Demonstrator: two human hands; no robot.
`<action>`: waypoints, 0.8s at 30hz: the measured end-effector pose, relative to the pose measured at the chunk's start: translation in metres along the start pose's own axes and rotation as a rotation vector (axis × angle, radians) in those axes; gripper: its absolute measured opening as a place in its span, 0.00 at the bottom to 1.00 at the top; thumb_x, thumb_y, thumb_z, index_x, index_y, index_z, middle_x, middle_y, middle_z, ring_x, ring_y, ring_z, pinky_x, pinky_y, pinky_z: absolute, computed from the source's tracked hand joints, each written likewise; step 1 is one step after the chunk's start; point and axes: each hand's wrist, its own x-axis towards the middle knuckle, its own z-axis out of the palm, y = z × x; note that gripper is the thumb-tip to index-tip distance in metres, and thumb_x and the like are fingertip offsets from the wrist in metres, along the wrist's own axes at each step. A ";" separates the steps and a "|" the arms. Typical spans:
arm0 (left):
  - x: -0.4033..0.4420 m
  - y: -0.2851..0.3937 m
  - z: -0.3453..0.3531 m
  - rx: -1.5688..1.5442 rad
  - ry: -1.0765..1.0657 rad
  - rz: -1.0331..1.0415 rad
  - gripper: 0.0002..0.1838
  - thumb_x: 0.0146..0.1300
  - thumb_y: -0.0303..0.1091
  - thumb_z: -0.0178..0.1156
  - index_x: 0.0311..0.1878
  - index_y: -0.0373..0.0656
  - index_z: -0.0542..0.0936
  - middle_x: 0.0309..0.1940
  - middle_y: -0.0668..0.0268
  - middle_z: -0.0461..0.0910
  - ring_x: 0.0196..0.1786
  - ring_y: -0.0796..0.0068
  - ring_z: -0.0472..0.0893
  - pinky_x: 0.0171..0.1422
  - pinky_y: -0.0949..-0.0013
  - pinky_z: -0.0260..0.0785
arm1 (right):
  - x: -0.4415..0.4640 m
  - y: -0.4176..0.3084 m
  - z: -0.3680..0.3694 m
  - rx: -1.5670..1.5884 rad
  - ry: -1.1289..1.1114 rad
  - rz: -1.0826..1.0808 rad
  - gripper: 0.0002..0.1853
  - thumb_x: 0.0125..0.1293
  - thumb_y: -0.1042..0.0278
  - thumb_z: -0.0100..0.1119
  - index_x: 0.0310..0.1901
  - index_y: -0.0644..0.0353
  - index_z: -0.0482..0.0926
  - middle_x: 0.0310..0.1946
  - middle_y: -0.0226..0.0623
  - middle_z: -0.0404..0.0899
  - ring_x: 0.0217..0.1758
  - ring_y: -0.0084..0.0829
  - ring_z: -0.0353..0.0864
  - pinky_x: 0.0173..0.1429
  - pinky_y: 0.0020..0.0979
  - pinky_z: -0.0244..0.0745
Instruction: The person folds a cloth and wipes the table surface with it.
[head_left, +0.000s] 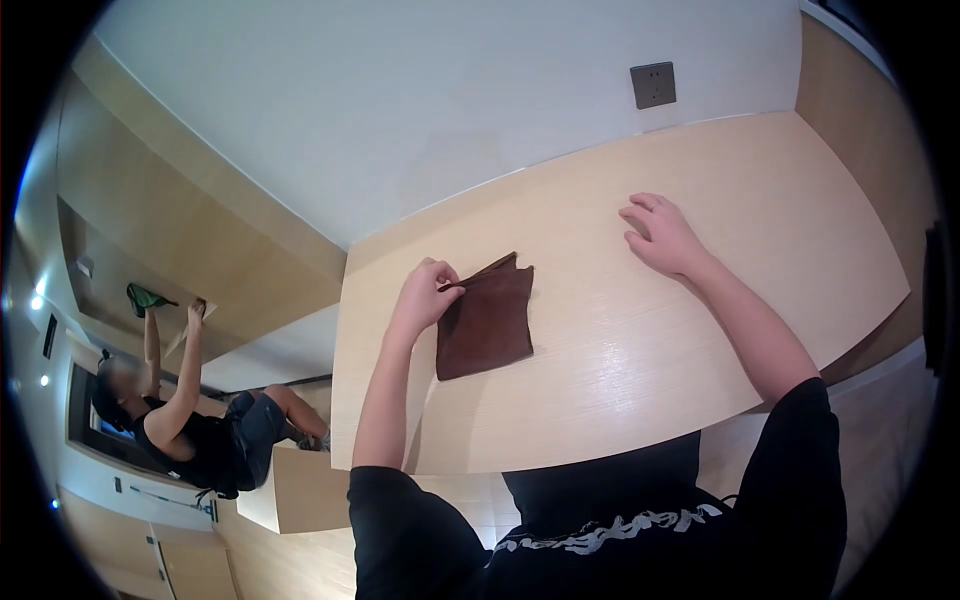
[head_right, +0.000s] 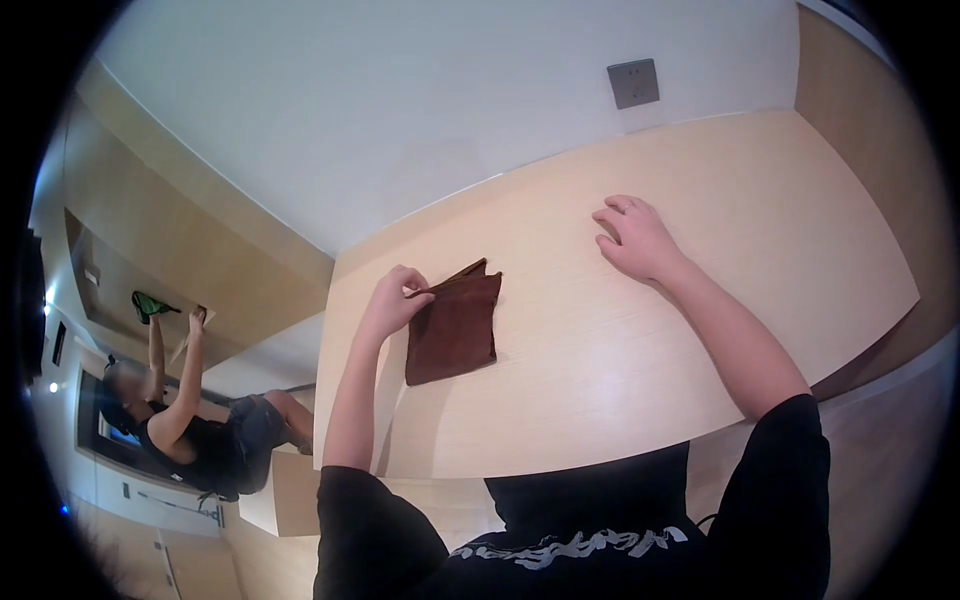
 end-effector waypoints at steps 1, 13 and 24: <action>-0.002 0.008 -0.004 -0.015 0.028 0.035 0.09 0.56 0.28 0.68 0.36 0.35 0.79 0.30 0.60 0.81 0.36 0.69 0.82 0.45 0.67 0.75 | 0.000 0.000 -0.001 -0.002 0.001 0.003 0.19 0.64 0.60 0.58 0.54 0.59 0.78 0.63 0.48 0.71 0.70 0.47 0.65 0.72 0.43 0.61; -0.029 0.025 -0.009 -0.453 -0.139 -0.121 0.06 0.63 0.27 0.62 0.39 0.35 0.76 0.30 0.63 0.81 0.37 0.74 0.81 0.44 0.70 0.73 | -0.002 0.004 0.002 0.011 0.003 0.002 0.19 0.63 0.61 0.58 0.54 0.58 0.78 0.63 0.48 0.71 0.70 0.47 0.65 0.72 0.43 0.62; -0.008 -0.005 0.024 -0.209 0.254 -0.014 0.08 0.63 0.29 0.61 0.40 0.34 0.77 0.39 0.53 0.83 0.45 0.59 0.83 0.50 0.62 0.74 | -0.007 0.001 -0.003 -0.004 0.019 -0.035 0.19 0.63 0.62 0.59 0.54 0.58 0.78 0.63 0.48 0.71 0.69 0.48 0.65 0.72 0.44 0.61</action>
